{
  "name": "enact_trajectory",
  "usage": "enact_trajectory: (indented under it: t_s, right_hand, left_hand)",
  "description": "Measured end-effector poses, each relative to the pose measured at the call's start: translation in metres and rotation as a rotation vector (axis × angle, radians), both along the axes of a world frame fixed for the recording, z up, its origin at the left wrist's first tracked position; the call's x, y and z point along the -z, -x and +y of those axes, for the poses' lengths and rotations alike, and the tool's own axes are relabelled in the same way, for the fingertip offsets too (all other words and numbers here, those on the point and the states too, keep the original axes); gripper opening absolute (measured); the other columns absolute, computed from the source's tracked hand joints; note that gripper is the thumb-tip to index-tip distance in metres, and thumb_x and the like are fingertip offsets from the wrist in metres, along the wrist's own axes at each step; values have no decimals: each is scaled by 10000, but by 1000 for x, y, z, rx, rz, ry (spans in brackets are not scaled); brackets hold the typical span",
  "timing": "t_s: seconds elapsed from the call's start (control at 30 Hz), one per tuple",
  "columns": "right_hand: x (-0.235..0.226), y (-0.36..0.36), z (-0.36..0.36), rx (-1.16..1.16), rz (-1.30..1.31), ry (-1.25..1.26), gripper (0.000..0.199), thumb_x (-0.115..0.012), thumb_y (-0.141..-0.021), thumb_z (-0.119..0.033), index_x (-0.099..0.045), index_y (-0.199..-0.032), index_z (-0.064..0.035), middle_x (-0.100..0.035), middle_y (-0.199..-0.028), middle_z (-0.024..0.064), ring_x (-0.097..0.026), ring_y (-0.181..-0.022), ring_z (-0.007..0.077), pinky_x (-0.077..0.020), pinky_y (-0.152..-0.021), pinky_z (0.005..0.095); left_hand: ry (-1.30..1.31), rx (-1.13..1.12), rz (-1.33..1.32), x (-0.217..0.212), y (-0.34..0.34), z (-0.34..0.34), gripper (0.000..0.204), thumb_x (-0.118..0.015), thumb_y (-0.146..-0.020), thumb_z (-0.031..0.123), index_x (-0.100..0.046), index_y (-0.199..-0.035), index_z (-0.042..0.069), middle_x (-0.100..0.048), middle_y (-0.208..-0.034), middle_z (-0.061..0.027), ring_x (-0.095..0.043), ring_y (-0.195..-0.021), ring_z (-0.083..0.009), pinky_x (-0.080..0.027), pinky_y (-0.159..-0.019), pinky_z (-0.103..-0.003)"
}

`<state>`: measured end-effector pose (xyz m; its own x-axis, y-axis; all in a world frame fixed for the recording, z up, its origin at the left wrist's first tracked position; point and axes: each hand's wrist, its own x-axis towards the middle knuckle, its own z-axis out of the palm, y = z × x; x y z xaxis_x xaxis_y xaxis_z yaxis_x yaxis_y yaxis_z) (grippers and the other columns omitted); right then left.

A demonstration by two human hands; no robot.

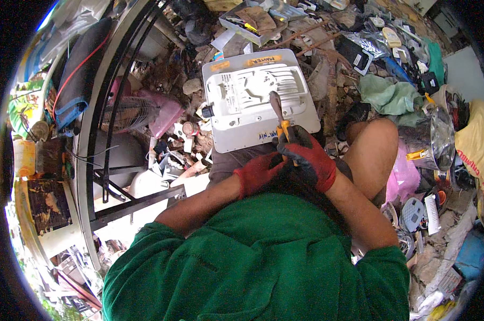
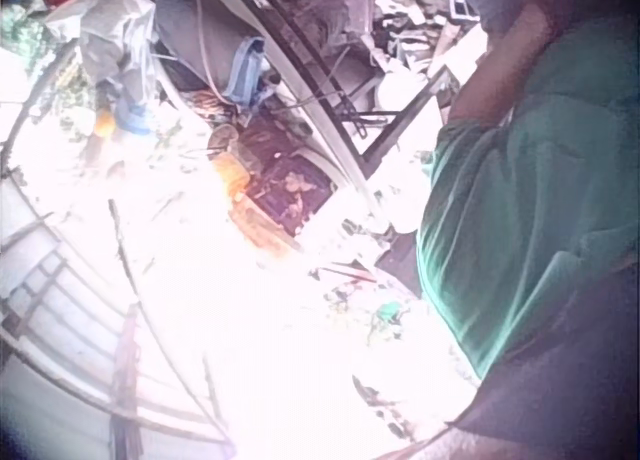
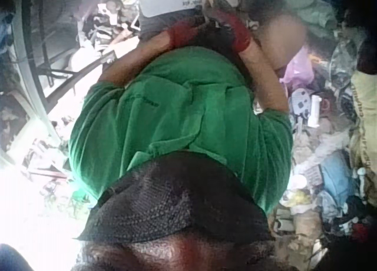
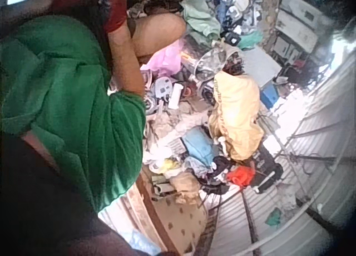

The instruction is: The person disassembles the casing of an electronic component using pliers and a blade, prying apart the plastic shell and removing internal parts by hand.

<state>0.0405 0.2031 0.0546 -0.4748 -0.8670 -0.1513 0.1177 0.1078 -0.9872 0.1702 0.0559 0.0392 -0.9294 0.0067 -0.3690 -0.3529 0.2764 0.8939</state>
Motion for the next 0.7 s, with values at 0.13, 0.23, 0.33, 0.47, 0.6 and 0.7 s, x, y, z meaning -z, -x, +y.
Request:
enact_trajectory:
  t_s: [0.13,0.23,0.33,0.47,0.6,0.7]
  right_hand:
    - [20,3,0,21,-156,4,320,-641,-914,-146,-592,-1208,-32,-629,-1062,42,-611,-896,143,-496,-794,274]
    - [-2,16,0,-146,-348,-156,306,-632,-922,-155,-602,-1198,-27,-643,-1085,51,-612,-863,147,-495,-785,277]
    - [-7,6,-2,-208,-463,-184,266,-629,-931,-158,-639,-1156,-17,-664,-1084,61,-611,-835,144,-498,-761,280]
    - [24,-4,-4,-326,-486,-84,224,-613,-952,-164,-681,-1090,-1,-687,-1023,58,-618,-827,127,-498,-710,266]
    - [4,2,-27,-384,-591,-306,256,-608,-958,-181,-679,-1113,10,-693,-991,70,-636,-872,144,-504,-751,284]
    - [12,8,-29,-479,-497,-291,331,-613,-950,-185,-621,-1217,9,-671,-1091,100,-624,-1001,182,-491,-875,313]
  left_hand:
    - [337,-131,115,-4,-29,-25,372,-577,-973,289,-613,-1216,10,-683,-1111,-224,-668,-1047,-342,-507,-930,-418]
    - [242,-435,248,-27,-50,-55,272,-636,-939,208,-637,-1126,10,-720,-996,-158,-702,-928,-270,-537,-837,-378]
    - [330,-617,311,-23,-62,-76,343,-735,-864,196,-633,-1136,15,-682,-1035,-161,-666,-967,-272,-516,-876,-383]
    - [793,-679,397,-12,-58,-115,857,-845,-737,285,-398,-1415,11,-427,-1412,-248,-473,-1268,-398,-408,-1070,-456]
    - [817,-541,298,23,-55,-129,1200,-897,-601,416,-238,-1511,-5,-256,-1519,-327,-305,-1405,-478,-288,-1170,-481]
    - [862,-450,338,20,-45,-123,1221,-897,-600,429,-222,-1508,-28,-279,-1510,-323,-298,-1402,-488,-288,-1167,-488]
